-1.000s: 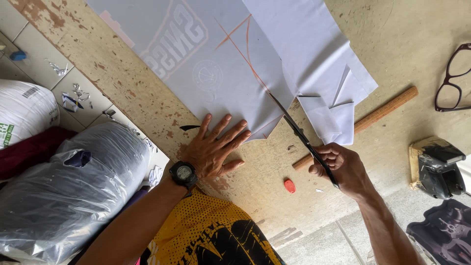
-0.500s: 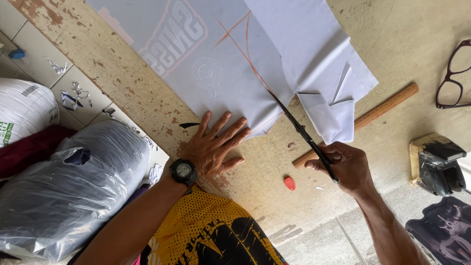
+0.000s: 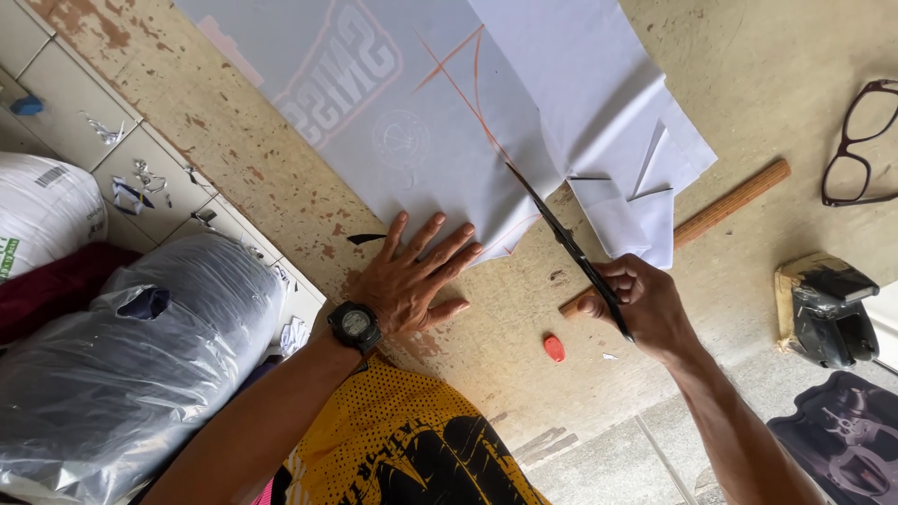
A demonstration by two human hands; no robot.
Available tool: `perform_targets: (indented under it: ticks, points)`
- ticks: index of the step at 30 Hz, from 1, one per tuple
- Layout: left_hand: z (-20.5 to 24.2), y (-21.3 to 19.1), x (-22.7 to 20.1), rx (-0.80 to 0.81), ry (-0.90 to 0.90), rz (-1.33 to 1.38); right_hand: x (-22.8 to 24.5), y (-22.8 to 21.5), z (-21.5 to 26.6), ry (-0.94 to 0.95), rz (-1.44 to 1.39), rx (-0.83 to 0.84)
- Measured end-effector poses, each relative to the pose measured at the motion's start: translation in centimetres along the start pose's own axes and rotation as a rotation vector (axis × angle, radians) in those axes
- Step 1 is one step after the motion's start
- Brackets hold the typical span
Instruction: The person places a paper pattern on a large sheet of white fabric and cuts it out using scissors. They then place the cut pattern onto a black t-shirt, trace the outline, and cut the t-shirt to match the pattern shape.
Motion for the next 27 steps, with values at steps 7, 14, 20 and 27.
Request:
perform_targets:
  ticks: [7, 14, 20, 27]
  points:
    - [0.1, -0.2, 0.0, 0.014, -0.008, 0.007, 3.6, 1.8, 0.1, 0.025, 0.013, -0.048]
    - [0.0, -0.7, 0.1, -0.011, 0.003, 0.010, 4.8, 1.7, 0.1, 0.019, 0.011, -0.078]
    - [-0.1, -0.4, 0.2, -0.020, -0.006, 0.027, 6.1, 4.0, -0.6, 0.028, -0.001, -0.079]
    - [-0.2, -0.1, 0.1, -0.047, 0.006, 0.044, 7.0, 3.6, -0.4, 0.013, 0.032, -0.112]
Point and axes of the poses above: each hand's wrist, its own z-axis away from the middle knuckle, its own y-axis out of the palm, x = y × z, the point moved 5 cm from there along -z, towards the middle knuckle, and after that the axes turned 4 degrees about -y, right-handed, at the moved point
